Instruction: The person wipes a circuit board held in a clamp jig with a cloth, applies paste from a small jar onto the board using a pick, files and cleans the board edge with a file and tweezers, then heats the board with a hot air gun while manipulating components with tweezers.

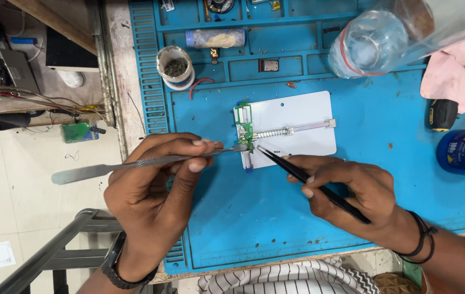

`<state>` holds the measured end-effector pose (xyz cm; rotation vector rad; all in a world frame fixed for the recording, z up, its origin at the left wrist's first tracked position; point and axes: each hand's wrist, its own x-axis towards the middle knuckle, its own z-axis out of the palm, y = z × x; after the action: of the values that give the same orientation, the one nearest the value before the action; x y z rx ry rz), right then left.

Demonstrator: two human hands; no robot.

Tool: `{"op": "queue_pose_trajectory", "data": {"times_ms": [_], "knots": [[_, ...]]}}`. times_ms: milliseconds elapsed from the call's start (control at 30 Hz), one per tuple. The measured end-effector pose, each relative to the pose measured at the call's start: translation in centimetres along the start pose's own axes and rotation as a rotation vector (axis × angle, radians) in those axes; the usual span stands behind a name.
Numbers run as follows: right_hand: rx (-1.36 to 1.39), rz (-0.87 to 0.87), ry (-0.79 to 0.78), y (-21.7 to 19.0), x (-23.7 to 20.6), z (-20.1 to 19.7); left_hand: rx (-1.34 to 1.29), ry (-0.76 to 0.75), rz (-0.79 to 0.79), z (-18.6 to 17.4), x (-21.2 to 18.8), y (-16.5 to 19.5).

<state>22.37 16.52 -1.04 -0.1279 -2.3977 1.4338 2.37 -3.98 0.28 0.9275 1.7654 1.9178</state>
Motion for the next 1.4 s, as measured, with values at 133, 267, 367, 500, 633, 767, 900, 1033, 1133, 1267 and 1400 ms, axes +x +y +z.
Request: {"op": "queue_pose_trajectory", "data": {"times_ms": [133, 267, 367, 500, 633, 767, 900, 1033, 1133, 1267, 1400], "knots": [[-0.032, -0.039, 0.003, 0.4, -0.01, 0.19, -0.005, 0.005, 0.0, 0.03, -0.06, -0.06], [-0.015, -0.028, -0.027, 0.52, -0.09, 0.13, 0.0, 0.003, -0.007, -0.02, -0.04, -0.03], [-0.007, -0.022, -0.044, 0.47, -0.06, 0.1, 0.004, 0.003, -0.017, -0.03, -0.08, 0.1], [-0.029, -0.032, -0.055, 0.28, 0.05, 0.07, 0.005, 0.008, -0.019, 0.01, -0.05, 0.2], [-0.061, -0.039, -0.069, 0.1, 0.17, -0.05, 0.006, 0.009, -0.019, 0.06, -0.01, 0.27], [-0.088, -0.056, -0.06, 0.14, 0.38, 0.08, 0.011, 0.005, -0.025, 0.05, -0.02, 0.36], [-0.105, -0.061, -0.071, 0.07, 0.56, 0.05, 0.007, 0.003, -0.033, 0.08, 0.0, 0.35], [-0.136, -0.065, -0.076, -0.08, 0.68, 0.01, 0.001, 0.002, -0.043, 0.09, -0.08, 0.41], [-0.162, -0.071, -0.081, -0.17, 0.71, -0.08, -0.005, -0.006, -0.042, 0.1, -0.04, 0.4], [-0.212, -0.102, -0.067, -0.14, 0.64, -0.01, 0.009, -0.017, -0.043, 0.16, -0.01, 0.39], [-0.233, -0.1, -0.076, -0.04, 0.45, 0.08, 0.029, -0.035, -0.045, 0.2, 0.11, 0.31]]}}
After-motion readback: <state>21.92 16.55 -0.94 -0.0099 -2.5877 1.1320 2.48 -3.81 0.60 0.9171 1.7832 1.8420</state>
